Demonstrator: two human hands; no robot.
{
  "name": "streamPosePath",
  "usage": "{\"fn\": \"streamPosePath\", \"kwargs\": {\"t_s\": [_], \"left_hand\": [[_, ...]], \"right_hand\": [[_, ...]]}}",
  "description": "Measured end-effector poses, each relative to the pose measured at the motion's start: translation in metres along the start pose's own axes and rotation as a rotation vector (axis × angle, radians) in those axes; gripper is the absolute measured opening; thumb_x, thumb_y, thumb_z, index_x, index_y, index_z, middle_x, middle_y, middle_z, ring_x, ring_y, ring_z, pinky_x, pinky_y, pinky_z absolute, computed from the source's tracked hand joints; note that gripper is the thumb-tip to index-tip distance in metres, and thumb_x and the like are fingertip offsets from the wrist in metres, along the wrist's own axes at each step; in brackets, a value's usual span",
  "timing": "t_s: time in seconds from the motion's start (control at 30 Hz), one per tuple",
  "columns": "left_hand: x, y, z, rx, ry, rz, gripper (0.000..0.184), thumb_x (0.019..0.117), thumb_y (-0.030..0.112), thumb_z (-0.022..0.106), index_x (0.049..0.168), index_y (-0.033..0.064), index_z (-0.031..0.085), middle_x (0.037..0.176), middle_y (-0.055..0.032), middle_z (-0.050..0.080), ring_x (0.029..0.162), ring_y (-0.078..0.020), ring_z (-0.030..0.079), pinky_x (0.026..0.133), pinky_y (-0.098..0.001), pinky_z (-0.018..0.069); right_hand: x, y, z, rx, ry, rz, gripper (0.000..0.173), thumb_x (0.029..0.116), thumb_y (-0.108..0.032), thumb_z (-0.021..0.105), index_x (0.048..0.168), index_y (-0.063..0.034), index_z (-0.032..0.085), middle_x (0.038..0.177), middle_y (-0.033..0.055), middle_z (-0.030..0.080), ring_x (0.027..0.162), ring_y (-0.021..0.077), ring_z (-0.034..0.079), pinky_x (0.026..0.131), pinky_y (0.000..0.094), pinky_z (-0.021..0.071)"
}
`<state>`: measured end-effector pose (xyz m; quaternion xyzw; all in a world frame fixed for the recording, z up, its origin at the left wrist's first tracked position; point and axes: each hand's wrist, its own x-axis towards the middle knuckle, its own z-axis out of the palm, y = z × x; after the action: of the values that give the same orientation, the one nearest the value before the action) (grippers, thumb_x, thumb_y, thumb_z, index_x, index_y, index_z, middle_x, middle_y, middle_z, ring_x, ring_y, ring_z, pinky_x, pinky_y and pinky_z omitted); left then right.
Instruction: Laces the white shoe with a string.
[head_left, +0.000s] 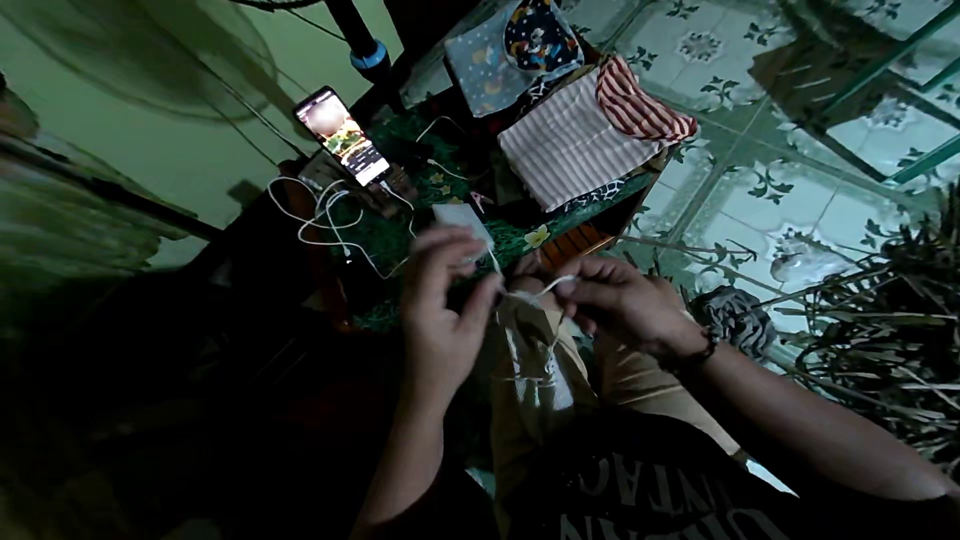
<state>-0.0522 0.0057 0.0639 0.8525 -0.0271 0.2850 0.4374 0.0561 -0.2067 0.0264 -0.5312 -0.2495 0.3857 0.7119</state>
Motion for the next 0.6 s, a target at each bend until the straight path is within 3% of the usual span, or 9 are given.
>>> {"fn": "streamPosePath", "kwargs": {"t_s": [0.1, 0.2, 0.3, 0.37, 0.47, 0.53, 0.6], "left_hand": [[-0.041, -0.018, 0.012, 0.076, -0.335, -0.195, 0.02, 0.087, 0.029, 0.081, 0.099, 0.0133, 0.076, 0.117, -0.0028, 0.062, 0.11, -0.013, 0.06, 0.091, -0.032, 0.0564], [-0.076, -0.035, 0.024, 0.091, -0.623, -0.293, 0.033, 0.083, 0.044, 0.082, 0.102, 0.0178, 0.079, 0.116, -0.0042, 0.064, 0.114, -0.0167, 0.058, 0.098, -0.037, 0.0508], [-0.097, -0.047, 0.031, 0.086, -0.661, -0.229, 0.026, 0.0818, 0.036, 0.083, 0.098, 0.0151, 0.079, 0.111, -0.0091, 0.064, 0.113, -0.0241, 0.056, 0.097, -0.0406, 0.0487], [-0.102, -0.05, 0.03, 0.084, -0.636, -0.22, 0.015, 0.0843, 0.026, 0.079, 0.091, 0.0125, 0.077, 0.111, -0.0101, 0.063, 0.113, -0.0241, 0.057, 0.098, -0.0387, 0.0478], [-0.101, -0.044, 0.019, 0.083, -0.621, -0.248, 0.013, 0.0859, 0.02, 0.075, 0.089, 0.0078, 0.074, 0.108, -0.0094, 0.067, 0.11, -0.0201, 0.061, 0.097, -0.0362, 0.0509], [-0.102, -0.04, 0.012, 0.084, -0.6, -0.245, 0.01, 0.0852, 0.016, 0.072, 0.088, 0.0066, 0.071, 0.091, -0.0056, 0.071, 0.09, -0.0132, 0.066, 0.084, -0.0323, 0.0541], [-0.102, -0.034, 0.002, 0.08, -0.621, -0.31, 0.008, 0.0853, 0.013, 0.069, 0.09, 0.0068, 0.07, 0.082, -0.0017, 0.069, 0.075, -0.0055, 0.064, 0.072, -0.0231, 0.0552]], "right_hand": [[-0.009, 0.008, -0.033, 0.17, 0.198, 0.063, 0.02, 0.1073, -0.024, 0.05, 0.106, -0.0156, 0.067, 0.076, -0.0024, 0.061, 0.054, 0.0015, 0.051, 0.048, 0.0153, 0.045], [-0.019, 0.024, -0.061, 0.258, 0.39, 0.124, 0.021, 0.1093, -0.026, 0.046, 0.112, -0.0161, 0.064, 0.076, -0.0038, 0.059, 0.056, 0.0018, 0.052, 0.05, 0.0156, 0.0469], [-0.029, 0.045, -0.084, 0.276, 0.523, 0.168, 0.021, 0.1094, -0.024, 0.045, 0.118, -0.014, 0.061, 0.079, -0.0037, 0.057, 0.057, 0.002, 0.051, 0.052, 0.0162, 0.047], [-0.035, 0.06, -0.096, 0.249, 0.573, 0.202, 0.025, 0.1099, -0.023, 0.042, 0.121, -0.0124, 0.061, 0.078, -0.0041, 0.057, 0.058, 0.0023, 0.052, 0.053, 0.0173, 0.0477], [-0.041, 0.074, -0.104, 0.155, 0.651, 0.313, 0.023, 0.1082, -0.023, 0.049, 0.119, -0.0098, 0.064, 0.079, -0.0006, 0.062, 0.059, 0.0064, 0.056, 0.054, 0.0221, 0.0498], [-0.043, 0.08, -0.106, 0.093, 0.669, 0.391, 0.022, 0.1066, -0.023, 0.054, 0.122, -0.0104, 0.063, 0.08, 0.0014, 0.064, 0.06, 0.0085, 0.058, 0.055, 0.0241, 0.0514], [-0.044, 0.085, -0.11, 0.055, 0.657, 0.435, 0.023, 0.1065, -0.02, 0.053, 0.127, -0.0108, 0.059, 0.084, 0.0024, 0.064, 0.062, 0.0091, 0.059, 0.056, 0.0249, 0.0527]]}}
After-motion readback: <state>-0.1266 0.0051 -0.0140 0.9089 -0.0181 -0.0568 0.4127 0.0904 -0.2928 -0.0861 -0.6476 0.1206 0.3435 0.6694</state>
